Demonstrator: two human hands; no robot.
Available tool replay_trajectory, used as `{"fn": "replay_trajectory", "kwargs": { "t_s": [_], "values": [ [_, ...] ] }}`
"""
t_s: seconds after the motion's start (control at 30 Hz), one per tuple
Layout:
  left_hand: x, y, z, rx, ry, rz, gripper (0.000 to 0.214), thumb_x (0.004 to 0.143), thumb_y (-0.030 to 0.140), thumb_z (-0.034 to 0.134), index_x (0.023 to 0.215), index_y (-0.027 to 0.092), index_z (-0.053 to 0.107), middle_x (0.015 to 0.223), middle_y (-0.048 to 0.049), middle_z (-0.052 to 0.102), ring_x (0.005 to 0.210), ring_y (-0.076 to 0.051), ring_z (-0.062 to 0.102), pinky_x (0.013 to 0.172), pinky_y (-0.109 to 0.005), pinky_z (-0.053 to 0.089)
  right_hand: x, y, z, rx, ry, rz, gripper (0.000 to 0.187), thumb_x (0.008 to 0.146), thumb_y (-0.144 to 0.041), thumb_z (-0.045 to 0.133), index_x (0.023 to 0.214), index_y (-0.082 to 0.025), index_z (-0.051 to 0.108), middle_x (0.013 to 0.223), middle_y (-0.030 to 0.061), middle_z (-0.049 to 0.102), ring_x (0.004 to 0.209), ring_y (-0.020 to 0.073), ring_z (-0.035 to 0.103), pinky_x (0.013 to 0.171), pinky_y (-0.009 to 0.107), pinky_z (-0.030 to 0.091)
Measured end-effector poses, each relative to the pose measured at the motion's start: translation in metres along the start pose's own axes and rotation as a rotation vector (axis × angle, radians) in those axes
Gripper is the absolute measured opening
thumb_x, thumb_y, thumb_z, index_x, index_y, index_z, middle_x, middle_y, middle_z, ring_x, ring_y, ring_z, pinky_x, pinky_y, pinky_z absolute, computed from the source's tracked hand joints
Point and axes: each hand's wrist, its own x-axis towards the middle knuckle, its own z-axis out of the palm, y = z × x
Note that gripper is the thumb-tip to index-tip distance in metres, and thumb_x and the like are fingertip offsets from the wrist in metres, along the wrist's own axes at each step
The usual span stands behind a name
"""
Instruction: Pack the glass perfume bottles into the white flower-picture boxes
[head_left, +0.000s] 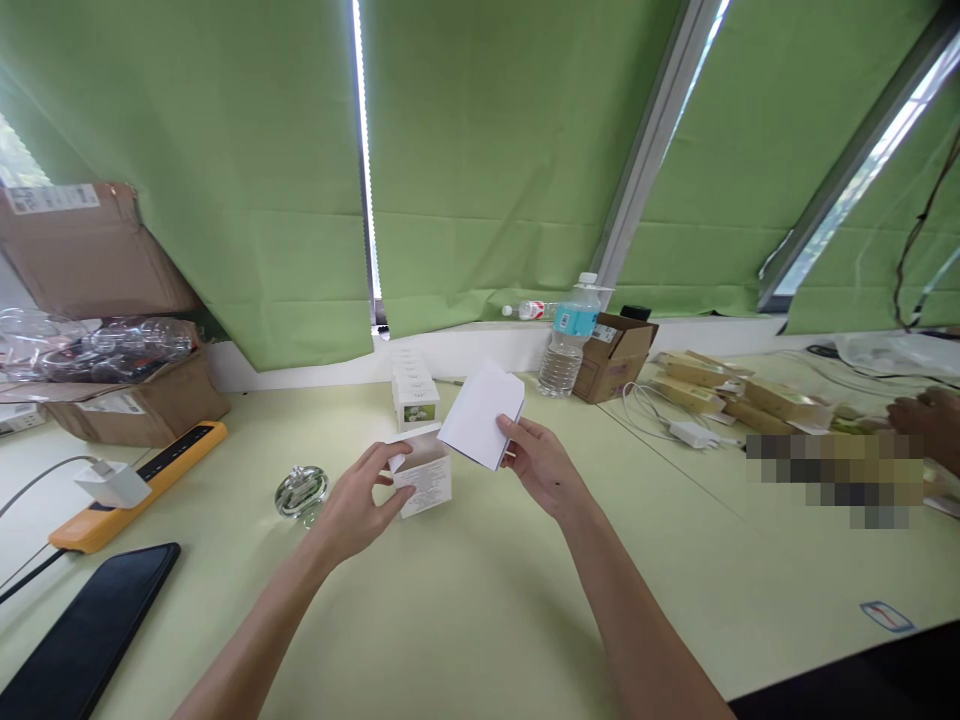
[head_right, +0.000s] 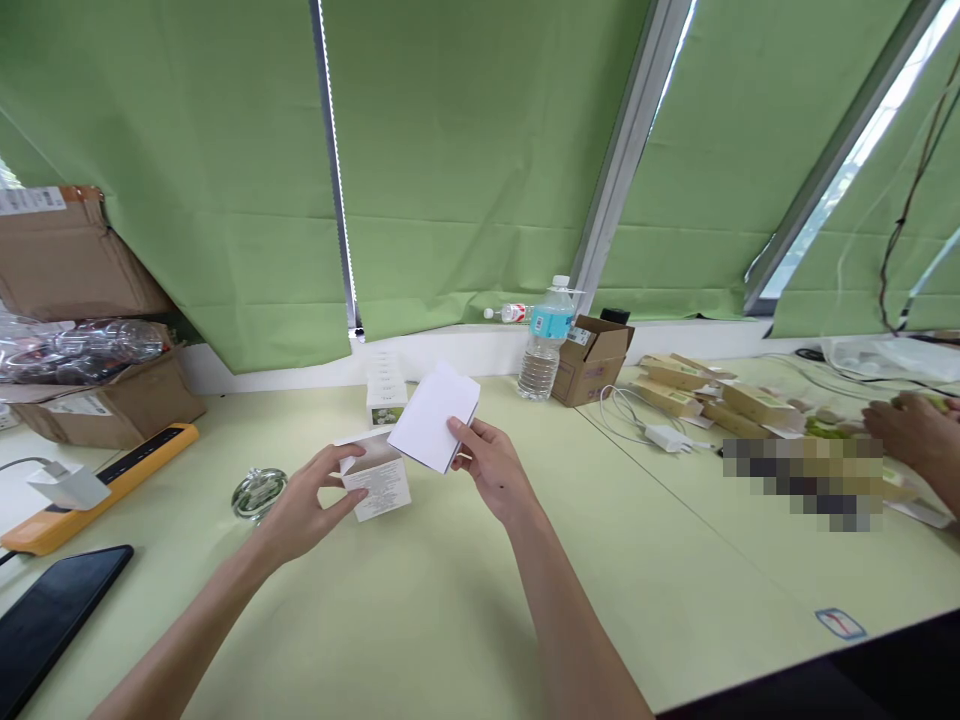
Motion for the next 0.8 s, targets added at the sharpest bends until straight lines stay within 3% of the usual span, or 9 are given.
{"fn": "replay_trajectory", "kwargs": {
  "t_s": [0.17,0.47,0.67,0.8],
  "values": [
    [-0.003,0.001,0.000,0.079,-0.114,-0.069,0.035,0.085,0.030,0.052,0.119,0.034,0.046,0.122,0.0005,0.057,0.087,-0.020,0.064,0.074,-0.034,0.053,0.000,-0.001,0.001,-0.004,-0.010,-0.007,0.031,0.072,-0.043,0.073,0.088,-0.016,0.069,0.080,0.0042,0.063,0.064,0.0120,0.051,0.052,0.025,0.039],
    [-0.002,0.002,0.002,-0.048,-0.123,-0.161,0.041,0.082,0.035,0.057,0.118,0.030,0.037,0.105,-0.0021,0.064,0.088,-0.022,0.065,0.075,-0.037,0.051,-0.008,0.001,0.022,0.027,-0.059,-0.174,0.027,0.071,-0.037,0.074,0.092,-0.020,0.069,0.091,0.0049,0.066,0.071,0.0157,0.057,0.055,0.029,0.050],
    [-0.002,0.004,0.004,-0.132,-0.117,-0.119,0.049,0.083,0.031,0.057,0.127,0.028,0.034,0.109,-0.0056,0.066,0.095,-0.024,0.064,0.080,-0.039,0.051,-0.019,0.011,0.048,-0.131,-0.089,-0.272,0.035,0.068,-0.037,0.076,0.098,-0.020,0.067,0.094,0.0065,0.067,0.077,0.0198,0.059,0.057,0.031,0.054],
    [-0.003,0.005,0.004,-0.196,-0.116,-0.111,0.051,0.082,0.031,0.059,0.127,0.026,0.035,0.112,-0.0080,0.065,0.097,-0.025,0.065,0.081,-0.040,0.052,-0.021,0.011,0.049,-0.284,-0.060,-0.294,0.036,0.069,-0.040,0.075,0.097,-0.020,0.066,0.093,0.0073,0.066,0.073,0.0187,0.057,0.050,0.027,0.049]
  ]
}}
